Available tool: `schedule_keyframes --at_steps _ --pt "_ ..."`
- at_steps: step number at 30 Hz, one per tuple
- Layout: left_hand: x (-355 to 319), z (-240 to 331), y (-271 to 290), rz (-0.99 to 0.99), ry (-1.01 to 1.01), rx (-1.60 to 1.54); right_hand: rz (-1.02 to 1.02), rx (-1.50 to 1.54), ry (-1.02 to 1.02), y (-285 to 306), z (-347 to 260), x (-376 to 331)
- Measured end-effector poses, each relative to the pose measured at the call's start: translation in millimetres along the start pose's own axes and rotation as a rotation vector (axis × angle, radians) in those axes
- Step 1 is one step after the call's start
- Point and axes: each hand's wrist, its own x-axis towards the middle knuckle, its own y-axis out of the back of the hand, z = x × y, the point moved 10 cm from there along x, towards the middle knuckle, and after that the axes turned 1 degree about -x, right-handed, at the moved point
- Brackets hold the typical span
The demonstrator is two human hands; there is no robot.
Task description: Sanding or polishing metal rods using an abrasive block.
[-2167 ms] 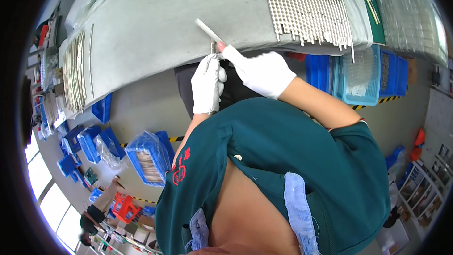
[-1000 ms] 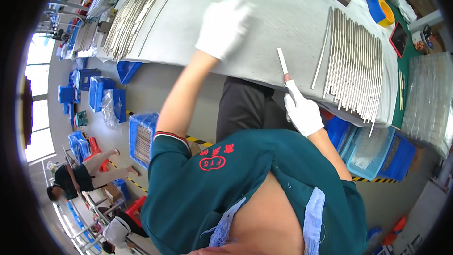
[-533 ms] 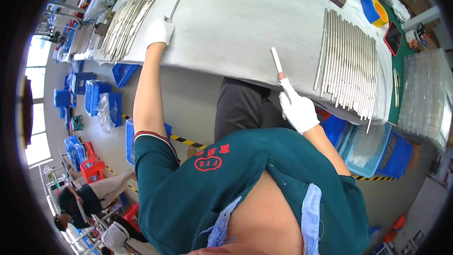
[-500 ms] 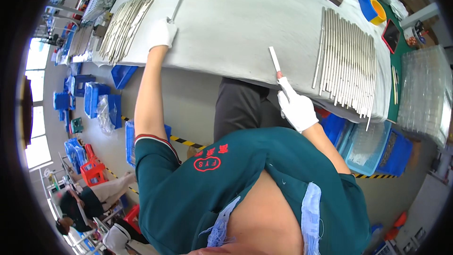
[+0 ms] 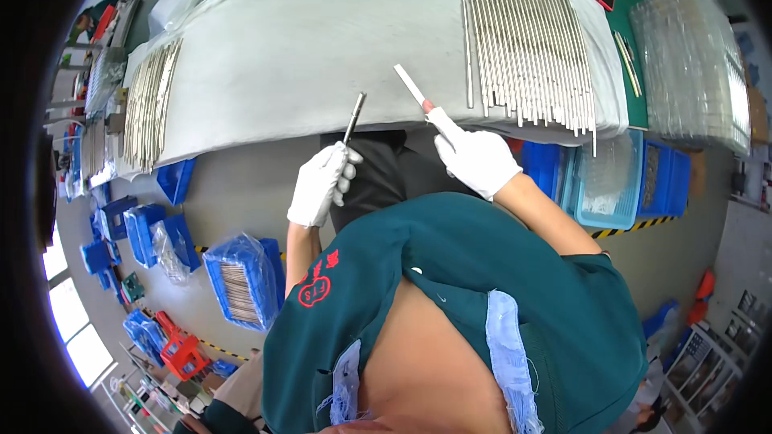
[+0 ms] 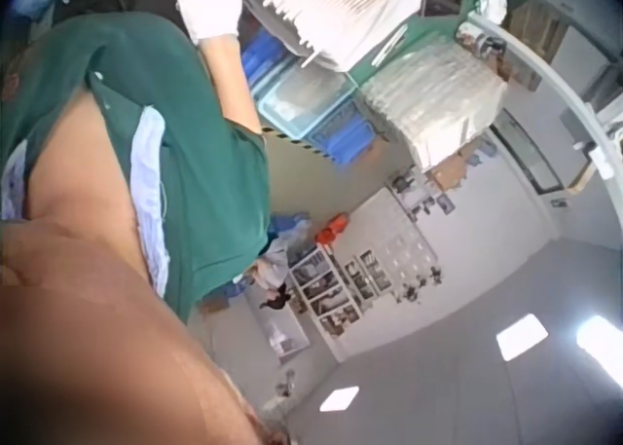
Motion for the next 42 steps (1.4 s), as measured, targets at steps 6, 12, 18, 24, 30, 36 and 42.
schedule_keyframes --at_steps 6,12,18,24,30,36,42 --pt "5 4 1 -0.003 -0.114 0.181 -0.065 -0.041 -0.042 4 3 -2" --pt "9 6 -3 -0.144 0.076 0.233 0.001 0.104 0.09 3 -12 -9" --pt "16 29 -11 -0.099 -0.214 0.444 0.012 -0.143 0.187 6 -24 -9" --pt "17 30 -20 -0.012 -0.313 0.464 -0.058 -0.194 0.185 7 -22 -12" --pt "-9 59 -29 0.256 -0.758 0.913 0.074 -0.16 0.192 10 -34 11" --pt "-6 55 -26 0.256 -0.757 0.82 0.046 -0.189 0.192 11 -27 -8" --pt "-3 54 -29 0.238 -0.683 0.958 0.131 -0.14 0.16 2 -26 5"
